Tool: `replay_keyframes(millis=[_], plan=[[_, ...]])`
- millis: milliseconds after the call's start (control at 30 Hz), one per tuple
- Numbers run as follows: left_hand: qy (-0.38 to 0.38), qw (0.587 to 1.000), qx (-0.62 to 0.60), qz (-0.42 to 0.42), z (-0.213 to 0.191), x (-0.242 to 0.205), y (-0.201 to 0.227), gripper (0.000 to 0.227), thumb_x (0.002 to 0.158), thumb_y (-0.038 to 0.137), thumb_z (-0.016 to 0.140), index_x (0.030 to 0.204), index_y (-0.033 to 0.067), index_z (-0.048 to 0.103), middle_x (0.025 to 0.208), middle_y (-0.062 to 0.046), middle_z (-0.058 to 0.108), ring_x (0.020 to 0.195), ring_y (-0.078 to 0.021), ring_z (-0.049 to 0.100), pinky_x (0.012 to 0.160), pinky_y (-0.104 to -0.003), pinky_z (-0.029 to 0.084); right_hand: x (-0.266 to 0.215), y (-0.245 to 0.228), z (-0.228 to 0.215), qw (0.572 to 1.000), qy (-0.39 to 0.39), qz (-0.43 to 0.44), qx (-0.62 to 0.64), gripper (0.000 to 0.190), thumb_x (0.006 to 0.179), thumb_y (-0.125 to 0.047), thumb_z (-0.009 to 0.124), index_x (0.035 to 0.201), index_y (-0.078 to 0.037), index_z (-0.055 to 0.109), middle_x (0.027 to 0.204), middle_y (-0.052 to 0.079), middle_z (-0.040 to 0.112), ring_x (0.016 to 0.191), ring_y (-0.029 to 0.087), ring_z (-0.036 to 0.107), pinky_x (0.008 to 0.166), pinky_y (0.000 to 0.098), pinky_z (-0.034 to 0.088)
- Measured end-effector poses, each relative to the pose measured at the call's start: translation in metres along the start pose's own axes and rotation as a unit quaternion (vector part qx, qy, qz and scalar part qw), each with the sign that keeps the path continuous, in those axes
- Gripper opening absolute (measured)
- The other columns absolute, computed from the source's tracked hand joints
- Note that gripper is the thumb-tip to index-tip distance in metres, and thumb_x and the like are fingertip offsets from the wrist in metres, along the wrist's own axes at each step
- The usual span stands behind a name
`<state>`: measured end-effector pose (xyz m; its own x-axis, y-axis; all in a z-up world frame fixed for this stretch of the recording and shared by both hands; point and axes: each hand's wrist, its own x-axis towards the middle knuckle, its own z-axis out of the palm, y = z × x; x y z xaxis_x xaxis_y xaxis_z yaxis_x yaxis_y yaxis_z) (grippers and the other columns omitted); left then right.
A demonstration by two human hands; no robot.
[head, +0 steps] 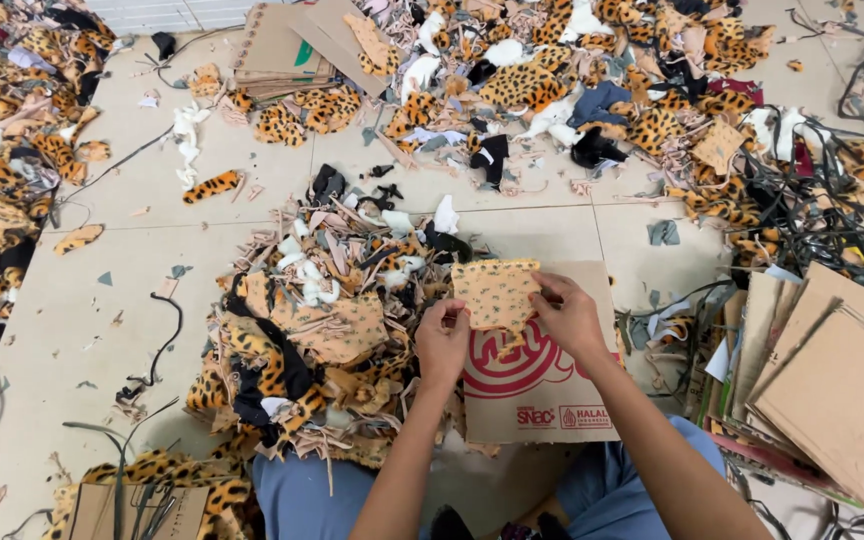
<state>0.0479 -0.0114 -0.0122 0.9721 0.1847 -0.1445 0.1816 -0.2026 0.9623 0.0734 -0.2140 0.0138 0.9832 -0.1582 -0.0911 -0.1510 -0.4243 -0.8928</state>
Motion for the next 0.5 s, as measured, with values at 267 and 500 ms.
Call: replay_keyframes(millis=[267,500], plan=[[-0.001,0.999,0.002,0.032,0.009,0.006,-0.017,0.016,0.101,0.003,0.059,0.114,0.0062,0.068,0.106,-0.015,0.063,0.101,-0.0314,0.068,0.084,-0.045,0.059,0.014,0.028,-0.002,0.999,0.015,-0.003,-0.030,0.037,0.089,-0.007,0.074,0.126,-0.008,0.073,0.128,0.019,0.067,0.110,0.038,0.069,0.090,0.0405,0.061],[0.020,0.996,0.017,0.084,0.018,0.005,-0.023,0.017,0.102,0.001,0.061,0.117,0.0056,0.067,0.107,-0.011,0.059,0.102,-0.0301,0.067,0.085,-0.043,0.061,-0.012,0.000,0.000,0.947,0.091,-0.155,-0.268,0.044,0.090,-0.017,0.076,0.133,-0.007,0.069,0.139,0.021,0.059,0.125,0.036,0.059,0.102,0.0423,0.056]])
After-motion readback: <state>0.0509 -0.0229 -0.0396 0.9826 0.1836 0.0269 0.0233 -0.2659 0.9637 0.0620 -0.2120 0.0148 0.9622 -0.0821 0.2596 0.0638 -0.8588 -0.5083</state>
